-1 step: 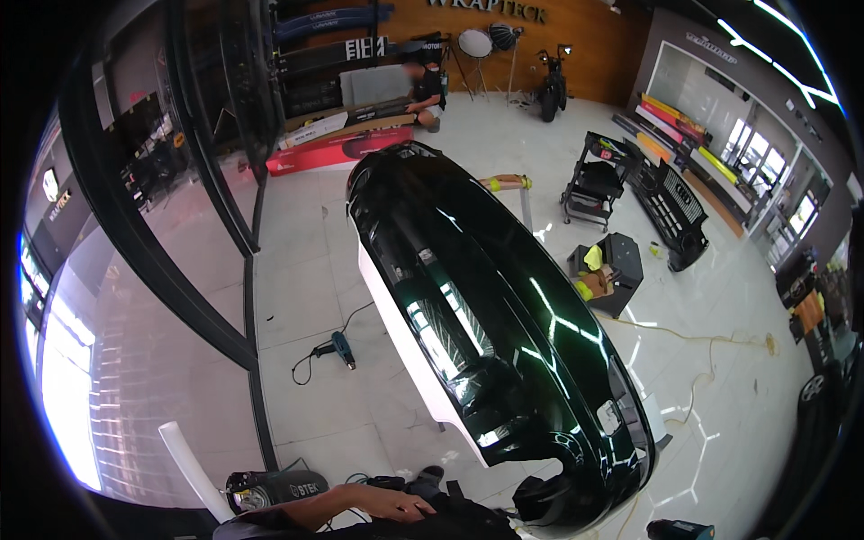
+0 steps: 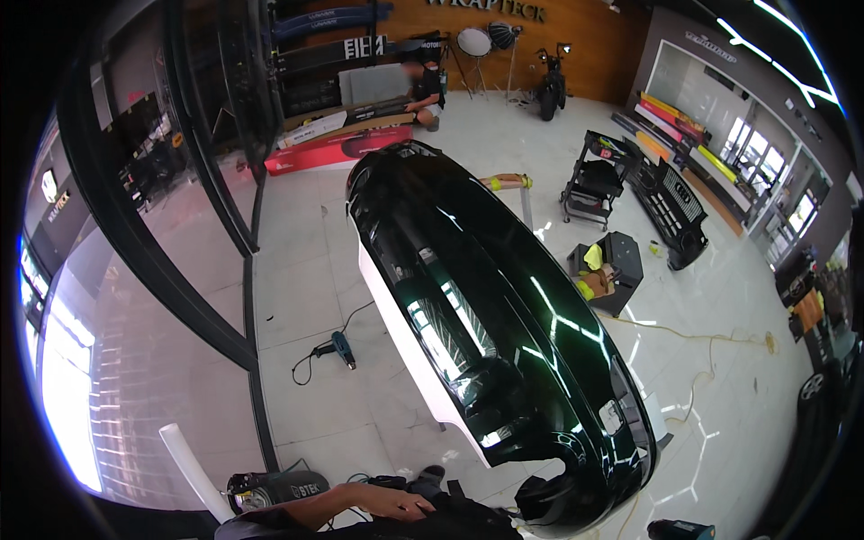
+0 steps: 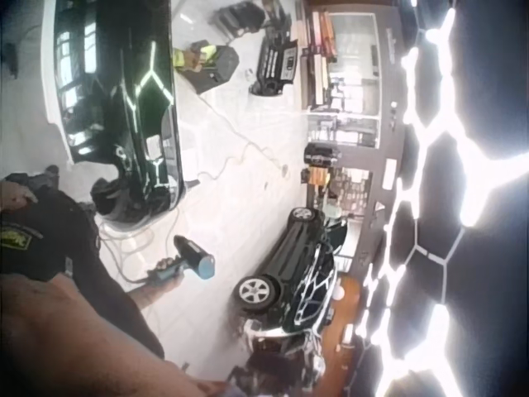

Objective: The person applies a white vinyl wrap to a dark green car bumper using a heat gun and a squeegee. They heat the wrap, smooth it into contours, and trim excess material around edges and cutouts.

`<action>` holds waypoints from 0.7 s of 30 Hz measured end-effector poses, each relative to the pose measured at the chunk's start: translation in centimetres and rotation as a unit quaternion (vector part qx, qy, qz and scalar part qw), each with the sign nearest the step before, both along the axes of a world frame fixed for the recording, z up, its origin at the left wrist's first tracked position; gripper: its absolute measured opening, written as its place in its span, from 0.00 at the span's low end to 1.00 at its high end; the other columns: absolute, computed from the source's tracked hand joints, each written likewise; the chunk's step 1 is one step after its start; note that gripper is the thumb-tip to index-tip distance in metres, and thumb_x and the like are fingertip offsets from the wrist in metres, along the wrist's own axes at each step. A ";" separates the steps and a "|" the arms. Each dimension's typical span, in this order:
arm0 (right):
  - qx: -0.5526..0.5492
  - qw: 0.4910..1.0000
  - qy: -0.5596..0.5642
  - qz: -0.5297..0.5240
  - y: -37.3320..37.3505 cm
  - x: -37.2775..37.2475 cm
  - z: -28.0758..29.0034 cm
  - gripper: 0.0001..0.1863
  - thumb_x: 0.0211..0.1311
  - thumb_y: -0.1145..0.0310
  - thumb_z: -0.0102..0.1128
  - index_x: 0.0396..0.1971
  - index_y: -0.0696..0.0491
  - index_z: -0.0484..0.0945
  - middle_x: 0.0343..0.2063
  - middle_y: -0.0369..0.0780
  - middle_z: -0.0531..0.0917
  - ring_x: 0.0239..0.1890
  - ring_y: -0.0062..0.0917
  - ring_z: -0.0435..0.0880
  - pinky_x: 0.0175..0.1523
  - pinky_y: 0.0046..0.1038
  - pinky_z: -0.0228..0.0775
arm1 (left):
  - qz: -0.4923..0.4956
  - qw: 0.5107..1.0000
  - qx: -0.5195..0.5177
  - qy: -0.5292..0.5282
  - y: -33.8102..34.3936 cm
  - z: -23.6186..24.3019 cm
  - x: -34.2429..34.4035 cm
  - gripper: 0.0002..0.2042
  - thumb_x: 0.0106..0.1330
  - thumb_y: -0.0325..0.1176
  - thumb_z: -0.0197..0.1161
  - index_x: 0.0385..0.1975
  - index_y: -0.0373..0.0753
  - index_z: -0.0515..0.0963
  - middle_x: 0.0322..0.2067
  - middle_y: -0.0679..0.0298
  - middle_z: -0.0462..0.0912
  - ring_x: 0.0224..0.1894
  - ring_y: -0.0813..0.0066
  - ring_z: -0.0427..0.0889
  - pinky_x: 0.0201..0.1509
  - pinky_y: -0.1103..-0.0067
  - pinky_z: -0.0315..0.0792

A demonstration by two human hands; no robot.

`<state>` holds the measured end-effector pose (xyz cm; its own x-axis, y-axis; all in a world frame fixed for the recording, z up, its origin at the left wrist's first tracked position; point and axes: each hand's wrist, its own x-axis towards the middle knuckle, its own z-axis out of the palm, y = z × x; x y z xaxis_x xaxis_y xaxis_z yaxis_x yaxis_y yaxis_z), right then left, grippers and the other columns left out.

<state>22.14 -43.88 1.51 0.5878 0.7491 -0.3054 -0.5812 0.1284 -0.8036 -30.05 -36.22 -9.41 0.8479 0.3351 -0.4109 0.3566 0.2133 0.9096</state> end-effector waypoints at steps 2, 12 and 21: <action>-0.001 1.000 -0.010 -0.017 -0.6 -1.3 0.5 0.21 0.66 0.55 0.49 0.48 0.57 0.70 0.25 0.42 0.78 0.20 0.28 0.77 0.20 0.29 0.73 | 0.018 1.000 -0.005 0.016 0.2 -0.1 -0.9 0.23 0.76 0.47 0.45 0.61 0.37 0.72 0.69 0.55 0.61 0.69 0.61 0.63 0.70 0.72 0.58; -0.020 0.999 -0.037 -0.026 0.0 -4.1 1.1 0.22 0.67 0.53 0.50 0.48 0.57 0.70 0.26 0.42 0.78 0.21 0.29 0.78 0.21 0.30 0.74 | 0.049 0.984 0.140 0.098 3.9 -2.6 -4.6 0.23 0.74 0.51 0.49 0.62 0.46 0.72 0.59 0.52 0.73 0.63 0.55 0.69 0.66 0.71 0.62; -0.032 0.997 -0.074 -0.017 0.4 -4.7 2.1 0.23 0.67 0.52 0.50 0.49 0.57 0.70 0.27 0.42 0.78 0.23 0.29 0.78 0.22 0.32 0.75 | 0.076 0.982 0.138 0.105 6.0 -2.5 -4.9 0.24 0.73 0.51 0.51 0.62 0.43 0.72 0.55 0.50 0.75 0.54 0.54 0.76 0.59 0.70 0.68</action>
